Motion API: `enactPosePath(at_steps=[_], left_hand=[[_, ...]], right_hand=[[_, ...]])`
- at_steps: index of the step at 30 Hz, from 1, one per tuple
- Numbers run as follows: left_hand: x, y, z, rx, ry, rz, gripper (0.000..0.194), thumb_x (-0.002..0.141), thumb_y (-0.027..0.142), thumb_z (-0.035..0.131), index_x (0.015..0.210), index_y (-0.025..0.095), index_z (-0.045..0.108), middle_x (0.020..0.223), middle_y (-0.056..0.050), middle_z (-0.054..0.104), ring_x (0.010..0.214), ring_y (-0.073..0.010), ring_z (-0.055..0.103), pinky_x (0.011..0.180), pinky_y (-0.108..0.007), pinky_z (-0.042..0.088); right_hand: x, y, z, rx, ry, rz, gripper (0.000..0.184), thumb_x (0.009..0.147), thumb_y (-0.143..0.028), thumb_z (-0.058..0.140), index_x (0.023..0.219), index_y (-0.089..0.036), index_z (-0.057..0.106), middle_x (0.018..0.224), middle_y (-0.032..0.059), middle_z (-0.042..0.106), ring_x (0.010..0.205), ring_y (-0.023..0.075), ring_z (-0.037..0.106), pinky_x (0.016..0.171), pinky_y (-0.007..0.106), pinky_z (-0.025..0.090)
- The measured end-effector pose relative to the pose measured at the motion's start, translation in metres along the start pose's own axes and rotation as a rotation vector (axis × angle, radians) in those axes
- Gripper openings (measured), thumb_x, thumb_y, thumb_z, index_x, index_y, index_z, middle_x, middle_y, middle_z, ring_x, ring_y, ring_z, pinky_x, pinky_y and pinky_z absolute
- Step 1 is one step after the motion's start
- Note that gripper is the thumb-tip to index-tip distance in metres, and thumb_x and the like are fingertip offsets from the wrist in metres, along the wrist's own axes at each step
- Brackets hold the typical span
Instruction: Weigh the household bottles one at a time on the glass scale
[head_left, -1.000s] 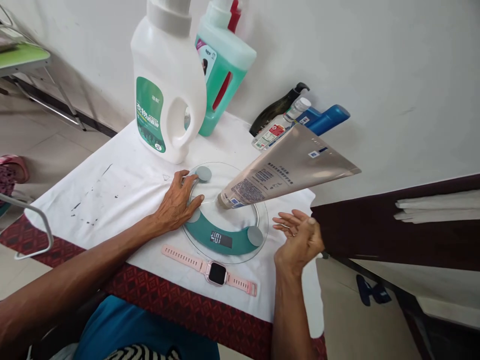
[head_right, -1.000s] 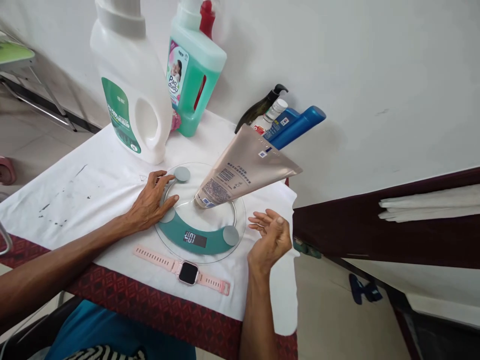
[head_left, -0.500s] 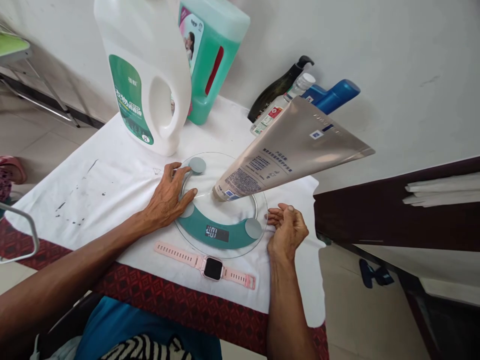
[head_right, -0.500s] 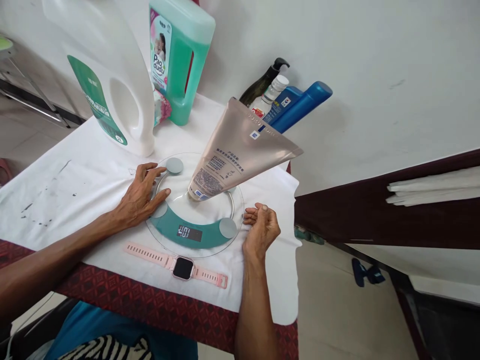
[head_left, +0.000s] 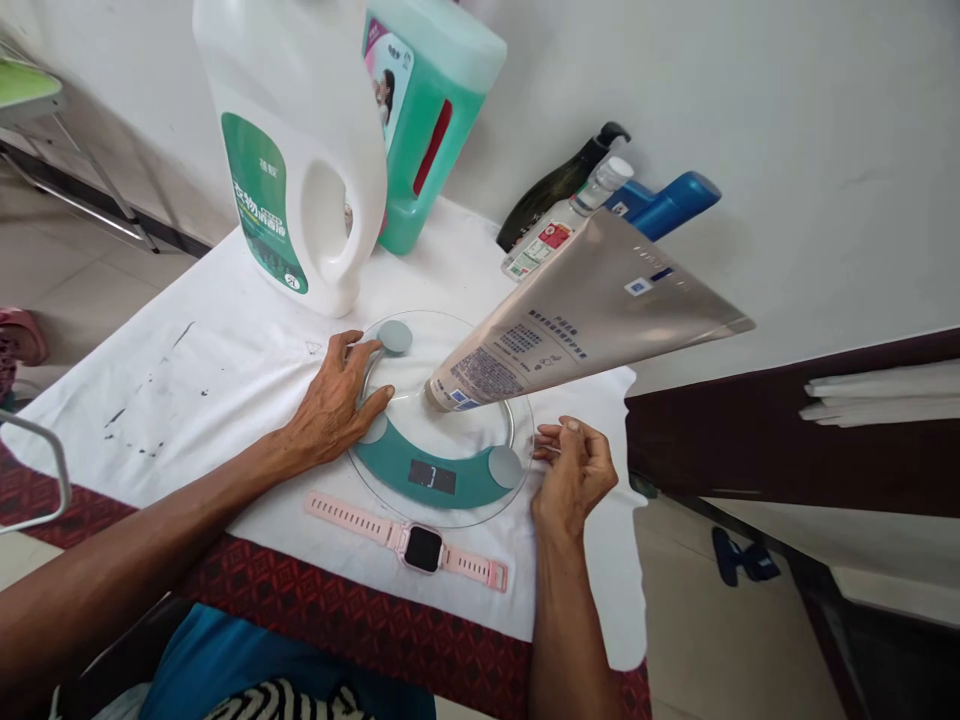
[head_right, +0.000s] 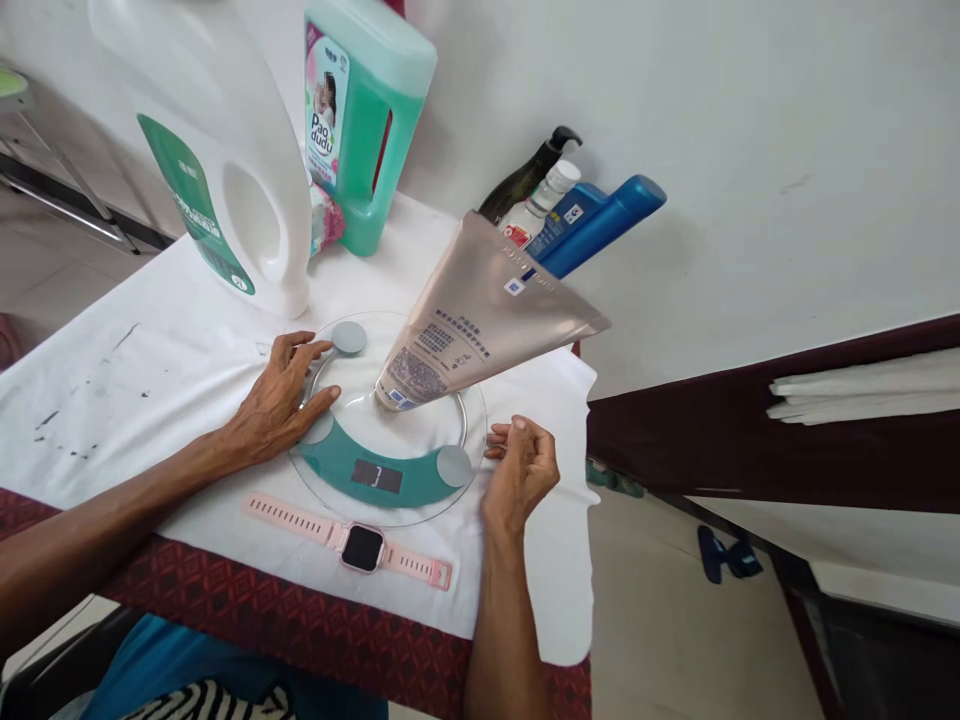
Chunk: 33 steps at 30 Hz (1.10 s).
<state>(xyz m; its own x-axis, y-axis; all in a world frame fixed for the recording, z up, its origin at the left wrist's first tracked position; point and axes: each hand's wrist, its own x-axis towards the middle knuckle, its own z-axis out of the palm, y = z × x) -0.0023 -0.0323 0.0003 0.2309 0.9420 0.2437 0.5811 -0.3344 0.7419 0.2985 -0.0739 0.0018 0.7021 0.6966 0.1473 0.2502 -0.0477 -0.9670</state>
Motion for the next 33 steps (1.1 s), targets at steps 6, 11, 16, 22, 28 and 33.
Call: enactPosePath(at_steps=[6, 11, 16, 22, 28, 33], left_hand=[[-0.002, 0.003, 0.001, 0.005, 0.026, 0.001, 0.049, 0.103, 0.034, 0.054, 0.148, 0.023, 0.039, 0.149, -0.018, 0.037, 0.125, -0.0347, 0.060, 0.105, -0.065, 0.054], [-0.003, 0.002, 0.003, -0.016, 0.037, -0.012, 0.049, 0.104, 0.034, 0.053, 0.149, 0.024, 0.038, 0.150, -0.018, 0.037, 0.125, -0.0336, 0.061, 0.106, -0.062, 0.054], [-0.006, 0.002, 0.007, -0.067, 0.071, -0.033, 0.048, 0.103, 0.031, 0.053, 0.149, 0.026, 0.040, 0.152, -0.016, 0.038, 0.127, -0.0341, 0.060, 0.106, -0.060, 0.056], [-0.007, 0.004, 0.013, -0.090, 0.106, -0.074, 0.048, 0.104, 0.027, 0.051, 0.150, 0.027, 0.039, 0.154, -0.017, 0.037, 0.131, -0.0343, 0.058, 0.102, -0.057, 0.059], [-0.006, 0.006, 0.015, -0.087, 0.096, -0.078, 0.050, 0.104, 0.024, 0.049, 0.152, 0.026, 0.036, 0.154, -0.018, 0.038, 0.130, -0.0343, 0.058, 0.101, -0.057, 0.060], [-0.006, 0.006, 0.015, -0.091, 0.111, -0.081, 0.054, 0.102, 0.023, 0.051, 0.154, 0.028, 0.036, 0.155, -0.018, 0.038, 0.130, -0.0342, 0.059, 0.101, -0.056, 0.060]], right_hand=[[-0.030, -0.055, 0.007, -0.047, -0.215, -0.230, 0.061, 0.082, -0.056, 0.077, 0.131, -0.023, 0.062, 0.123, 0.0102, 0.070, 0.115, 0.0278, 0.067, 0.087, 0.039, 0.055], [-0.035, -0.080, 0.041, -0.178, -0.453, -0.192, 0.062, 0.072, -0.057, 0.086, 0.118, -0.021, 0.067, 0.107, 0.0075, 0.073, 0.082, 0.0204, 0.065, 0.064, 0.032, 0.050], [-0.034, -0.079, 0.057, -0.194, -0.367, -0.119, 0.044, 0.073, -0.059, 0.085, 0.080, -0.018, 0.071, 0.066, 0.0017, 0.065, 0.060, 0.0180, 0.057, 0.054, 0.032, 0.046], [-0.005, -0.092, 0.074, -0.005, -0.259, -0.008, 0.048, 0.073, -0.059, 0.086, 0.065, -0.019, 0.061, 0.046, -0.0053, 0.048, 0.043, 0.0107, 0.042, 0.041, 0.026, 0.036], [0.100, -0.106, 0.156, 0.015, -0.108, -0.219, 0.051, 0.072, -0.061, 0.085, 0.091, -0.015, 0.070, 0.060, -0.0017, 0.063, 0.046, 0.0138, 0.053, 0.041, 0.026, 0.041], [0.166, -0.088, 0.233, -0.257, -0.048, -0.264, 0.045, 0.086, -0.057, 0.068, 0.094, -0.013, 0.069, 0.072, 0.0075, 0.071, 0.060, 0.0235, 0.067, 0.054, 0.034, 0.053]])
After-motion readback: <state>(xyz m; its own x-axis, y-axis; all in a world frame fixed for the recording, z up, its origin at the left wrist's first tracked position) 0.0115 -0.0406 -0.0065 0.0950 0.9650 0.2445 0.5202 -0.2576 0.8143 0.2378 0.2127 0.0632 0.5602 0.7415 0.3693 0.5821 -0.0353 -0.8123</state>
